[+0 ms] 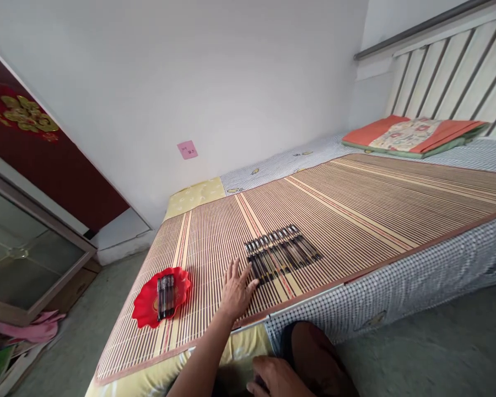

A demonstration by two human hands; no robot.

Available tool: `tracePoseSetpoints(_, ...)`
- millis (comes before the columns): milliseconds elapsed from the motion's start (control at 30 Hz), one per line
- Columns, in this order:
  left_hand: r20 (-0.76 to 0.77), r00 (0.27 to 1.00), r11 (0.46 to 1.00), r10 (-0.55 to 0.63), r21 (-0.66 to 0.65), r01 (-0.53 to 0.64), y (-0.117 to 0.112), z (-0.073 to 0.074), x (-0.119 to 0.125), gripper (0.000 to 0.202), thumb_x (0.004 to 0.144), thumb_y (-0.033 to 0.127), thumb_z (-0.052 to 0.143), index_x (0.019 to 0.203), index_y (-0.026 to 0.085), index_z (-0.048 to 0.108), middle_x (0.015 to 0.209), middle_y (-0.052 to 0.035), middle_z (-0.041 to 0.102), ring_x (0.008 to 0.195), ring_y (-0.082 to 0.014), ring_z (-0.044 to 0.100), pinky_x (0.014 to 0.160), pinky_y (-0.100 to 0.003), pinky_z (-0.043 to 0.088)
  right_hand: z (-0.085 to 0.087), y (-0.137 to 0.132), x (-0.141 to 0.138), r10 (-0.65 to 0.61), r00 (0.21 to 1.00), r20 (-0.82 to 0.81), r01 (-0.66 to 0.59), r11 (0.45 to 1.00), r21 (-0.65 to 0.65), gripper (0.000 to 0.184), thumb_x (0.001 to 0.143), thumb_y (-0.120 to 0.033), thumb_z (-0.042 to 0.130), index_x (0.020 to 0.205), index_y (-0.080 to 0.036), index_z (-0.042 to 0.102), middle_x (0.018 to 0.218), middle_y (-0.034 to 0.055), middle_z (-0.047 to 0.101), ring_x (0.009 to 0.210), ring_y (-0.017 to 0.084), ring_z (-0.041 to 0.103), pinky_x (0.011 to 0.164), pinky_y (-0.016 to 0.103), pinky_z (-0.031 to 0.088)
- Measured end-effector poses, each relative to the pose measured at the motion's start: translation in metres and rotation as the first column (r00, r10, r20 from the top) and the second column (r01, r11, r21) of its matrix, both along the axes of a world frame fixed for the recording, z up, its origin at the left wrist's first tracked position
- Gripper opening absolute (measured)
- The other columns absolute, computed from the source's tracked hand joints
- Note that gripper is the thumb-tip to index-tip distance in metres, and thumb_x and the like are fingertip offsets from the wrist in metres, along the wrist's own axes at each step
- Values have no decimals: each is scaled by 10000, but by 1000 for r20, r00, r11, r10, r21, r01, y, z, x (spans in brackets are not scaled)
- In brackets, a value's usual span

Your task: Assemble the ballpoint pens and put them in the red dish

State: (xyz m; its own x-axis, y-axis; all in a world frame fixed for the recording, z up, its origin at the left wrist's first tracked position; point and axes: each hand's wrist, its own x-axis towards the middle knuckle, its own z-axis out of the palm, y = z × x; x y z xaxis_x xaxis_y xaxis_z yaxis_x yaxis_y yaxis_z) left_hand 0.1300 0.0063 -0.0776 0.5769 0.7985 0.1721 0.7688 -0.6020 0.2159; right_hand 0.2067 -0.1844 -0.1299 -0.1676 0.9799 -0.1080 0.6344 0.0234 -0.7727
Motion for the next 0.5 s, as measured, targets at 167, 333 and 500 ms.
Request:
tracePoseSetpoints(167, -36, 999, 1000, -5, 3, 5, 0, -3, 2, 540, 1026, 498, 470, 1518, 277, 499, 1685, -145, 266, 1577, -370, 131, 1216, -612, 251, 10, -2, 2, 17, 1000, -6, -17, 999, -28, 118, 809, -250, 616, 894, -186, 664, 907, 60, 735, 839, 229, 657, 697, 288, 369)
tracePoseSetpoints(333, -57, 998, 999, -29, 21, 30, -1, -3, 5, 535, 1021, 489, 485, 1502, 256, 510, 1681, -147, 282, 1579, -348, 133, 1223, -595, 251, 21, -2, 4, 25, 1000, -5, -25, 997, -78, 167, 816, -256, 614, 945, -175, 683, 970, 87, 752, 906, 257, 673, 755, 300, 406)
tracePoseSetpoints(500, -91, 995, 998, -32, 53, 37, -1, -1, 8, 517, 1004, 476, 529, 1472, 255, 530, 1662, -138, 323, 1567, -359, 179, 1221, -617, 246, 18, -1, 4, 43, 999, -4, -43, 995, -95, 196, 817, -263, 619, 977, -174, 687, 1018, 99, 758, 945, 274, 681, 787, 310, 424)
